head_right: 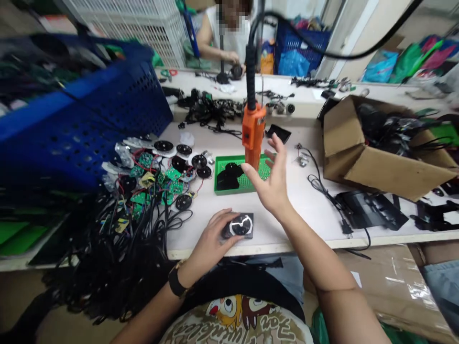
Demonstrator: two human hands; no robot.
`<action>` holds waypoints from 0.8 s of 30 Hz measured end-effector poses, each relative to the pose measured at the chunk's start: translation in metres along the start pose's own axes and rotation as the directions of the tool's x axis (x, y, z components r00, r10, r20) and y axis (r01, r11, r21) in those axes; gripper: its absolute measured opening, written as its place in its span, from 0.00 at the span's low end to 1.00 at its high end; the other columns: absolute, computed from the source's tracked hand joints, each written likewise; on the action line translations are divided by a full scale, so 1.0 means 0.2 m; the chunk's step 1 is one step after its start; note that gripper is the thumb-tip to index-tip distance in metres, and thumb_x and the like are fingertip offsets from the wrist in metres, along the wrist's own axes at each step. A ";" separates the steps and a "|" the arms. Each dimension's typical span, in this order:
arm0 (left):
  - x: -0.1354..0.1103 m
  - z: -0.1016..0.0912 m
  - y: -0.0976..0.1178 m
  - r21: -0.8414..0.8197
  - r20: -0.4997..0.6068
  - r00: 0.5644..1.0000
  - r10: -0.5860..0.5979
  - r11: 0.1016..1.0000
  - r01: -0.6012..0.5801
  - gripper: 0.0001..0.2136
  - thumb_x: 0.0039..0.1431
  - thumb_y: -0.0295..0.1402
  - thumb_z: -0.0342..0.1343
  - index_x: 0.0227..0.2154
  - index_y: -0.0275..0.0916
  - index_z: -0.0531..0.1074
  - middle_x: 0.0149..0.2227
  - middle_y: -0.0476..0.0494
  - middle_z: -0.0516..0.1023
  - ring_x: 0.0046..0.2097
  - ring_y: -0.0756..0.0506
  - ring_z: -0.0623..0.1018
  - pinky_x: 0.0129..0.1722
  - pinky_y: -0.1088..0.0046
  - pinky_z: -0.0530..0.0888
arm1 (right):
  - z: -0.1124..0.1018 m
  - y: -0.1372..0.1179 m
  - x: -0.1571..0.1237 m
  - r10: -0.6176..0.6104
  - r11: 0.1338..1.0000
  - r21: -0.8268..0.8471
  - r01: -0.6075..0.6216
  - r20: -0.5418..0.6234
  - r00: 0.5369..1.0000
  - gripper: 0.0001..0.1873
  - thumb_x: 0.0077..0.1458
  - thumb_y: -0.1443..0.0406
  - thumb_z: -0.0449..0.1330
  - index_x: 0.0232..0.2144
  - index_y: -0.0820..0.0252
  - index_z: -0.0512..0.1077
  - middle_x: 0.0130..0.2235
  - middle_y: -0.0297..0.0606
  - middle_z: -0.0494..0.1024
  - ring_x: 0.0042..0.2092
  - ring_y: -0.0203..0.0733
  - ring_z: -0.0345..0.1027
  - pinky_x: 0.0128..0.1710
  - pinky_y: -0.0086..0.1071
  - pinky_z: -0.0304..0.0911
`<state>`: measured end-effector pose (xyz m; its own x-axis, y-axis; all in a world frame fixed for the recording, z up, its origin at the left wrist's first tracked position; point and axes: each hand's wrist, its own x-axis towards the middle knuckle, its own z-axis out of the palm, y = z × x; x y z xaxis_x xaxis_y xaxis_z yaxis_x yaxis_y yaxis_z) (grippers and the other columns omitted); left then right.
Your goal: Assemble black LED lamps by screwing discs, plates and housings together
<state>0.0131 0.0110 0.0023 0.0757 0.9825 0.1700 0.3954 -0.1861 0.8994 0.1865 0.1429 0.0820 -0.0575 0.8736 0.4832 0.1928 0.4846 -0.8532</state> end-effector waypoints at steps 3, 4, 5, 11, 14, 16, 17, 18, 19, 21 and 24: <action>-0.02 0.02 -0.01 0.120 -0.070 0.997 0.040 0.992 -0.031 0.19 0.60 0.33 0.69 0.54 0.45 0.76 0.51 0.38 0.80 0.57 0.34 0.75 0.59 0.49 0.73 | 0.13 -0.02 0.16 -0.045 0.998 0.055 0.043 0.039 0.998 0.42 0.63 0.43 0.57 0.71 0.42 0.45 0.66 0.46 0.63 0.57 0.49 0.70 0.60 0.48 0.68; -0.03 0.03 -0.01 0.149 -0.093 0.994 0.055 0.988 -0.041 0.19 0.59 0.30 0.68 0.53 0.44 0.76 0.50 0.38 0.80 0.55 0.34 0.76 0.57 0.50 0.74 | 0.16 -0.03 0.19 -0.042 0.996 0.086 0.038 0.036 0.998 0.40 0.64 0.42 0.55 0.70 0.44 0.48 0.61 0.46 0.68 0.51 0.47 0.72 0.55 0.45 0.71; -0.03 0.04 -0.02 0.173 -0.115 0.991 0.070 0.984 -0.049 0.19 0.59 0.28 0.67 0.53 0.44 0.76 0.49 0.39 0.80 0.53 0.34 0.76 0.56 0.51 0.75 | 0.19 -0.04 0.20 -0.035 0.990 0.136 0.031 0.029 0.999 0.38 0.63 0.41 0.53 0.68 0.47 0.52 0.56 0.44 0.71 0.44 0.44 0.72 0.49 0.42 0.73; -0.04 0.08 -0.03 0.221 -0.172 0.972 0.160 0.968 -0.120 0.25 0.60 0.28 0.66 0.60 0.44 0.69 0.53 0.38 0.77 0.56 0.36 0.76 0.57 0.52 0.75 | 0.16 -0.08 0.06 -0.024 0.877 0.479 0.024 -0.006 1.000 0.37 0.54 0.35 0.57 0.54 0.50 0.70 0.37 0.33 0.70 0.28 0.34 0.65 0.25 0.31 0.64; -0.03 0.09 -0.02 0.197 -0.164 0.960 0.226 0.961 -0.193 0.24 0.63 0.33 0.67 0.60 0.44 0.69 0.56 0.37 0.77 0.59 0.37 0.76 0.61 0.53 0.74 | 0.09 -0.14 -0.03 -0.003 0.846 0.533 0.019 -0.030 1.000 0.32 0.55 0.38 0.58 0.51 0.51 0.74 0.35 0.33 0.70 0.26 0.34 0.64 0.22 0.30 0.60; -0.01 0.09 -0.03 0.169 -0.160 0.954 0.255 0.959 -0.228 0.23 0.64 0.35 0.67 0.60 0.44 0.69 0.56 0.37 0.78 0.58 0.38 0.77 0.60 0.54 0.75 | 0.03 -0.17 -0.07 0.019 0.850 0.526 -0.008 -0.016 1.000 0.30 0.54 0.41 0.59 0.51 0.51 0.75 0.35 0.33 0.70 0.25 0.34 0.64 0.21 0.30 0.60; -0.01 0.09 -0.03 0.154 -0.163 0.952 0.258 0.960 -0.233 0.22 0.65 0.35 0.66 0.59 0.44 0.69 0.55 0.38 0.79 0.57 0.38 0.77 0.59 0.54 0.76 | 0.00 -0.18 -0.09 0.026 0.854 0.520 -0.018 -0.009 1.000 0.30 0.53 0.41 0.60 0.51 0.50 0.76 0.35 0.33 0.70 0.26 0.34 0.65 0.20 0.30 0.61; -0.01 0.09 -0.03 0.141 -0.167 0.952 0.255 0.962 -0.233 0.22 0.65 0.35 0.66 0.59 0.44 0.70 0.54 0.38 0.80 0.57 0.38 0.78 0.58 0.54 0.77 | -0.02 -0.18 -0.11 0.029 0.858 0.513 -0.020 -0.009 1.000 0.31 0.52 0.40 0.62 0.51 0.48 0.76 0.36 0.33 0.71 0.26 0.35 0.65 0.20 0.30 0.61; 0.00 0.09 -0.03 0.131 -0.173 0.953 0.249 0.965 -0.229 0.21 0.65 0.35 0.66 0.59 0.44 0.70 0.53 0.39 0.80 0.56 0.39 0.79 0.58 0.54 0.77 | -0.05 -0.18 -0.14 0.027 0.866 0.499 -0.018 -0.011 1.000 0.32 0.50 0.39 0.65 0.51 0.47 0.76 0.37 0.33 0.72 0.26 0.35 0.67 0.20 0.31 0.63; 0.00 0.09 -0.02 0.123 -0.183 0.952 0.245 0.967 -0.225 0.21 0.64 0.34 0.67 0.58 0.44 0.70 0.52 0.39 0.81 0.55 0.39 0.79 0.57 0.55 0.78 | -0.09 -0.14 -0.19 0.032 0.888 0.458 -0.041 0.027 0.999 0.33 0.45 0.42 0.72 0.51 0.46 0.76 0.40 0.33 0.75 0.27 0.36 0.71 0.21 0.31 0.65; 0.00 0.10 -0.01 0.130 -0.206 0.946 0.249 0.966 -0.225 0.25 0.62 0.35 0.69 0.60 0.43 0.69 0.54 0.38 0.80 0.56 0.39 0.79 0.58 0.55 0.77 | -0.12 -0.09 -0.26 0.114 0.904 0.393 -0.167 0.155 0.981 0.27 0.50 0.46 0.71 0.46 0.53 0.76 0.32 0.33 0.79 0.22 0.37 0.71 0.18 0.31 0.63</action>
<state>0.0308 0.0105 -0.0085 -0.0186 0.8839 0.4674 0.4840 -0.4011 0.7777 0.2087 0.0882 0.0774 -0.1861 0.9195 0.3463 -0.2014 0.3093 -0.9294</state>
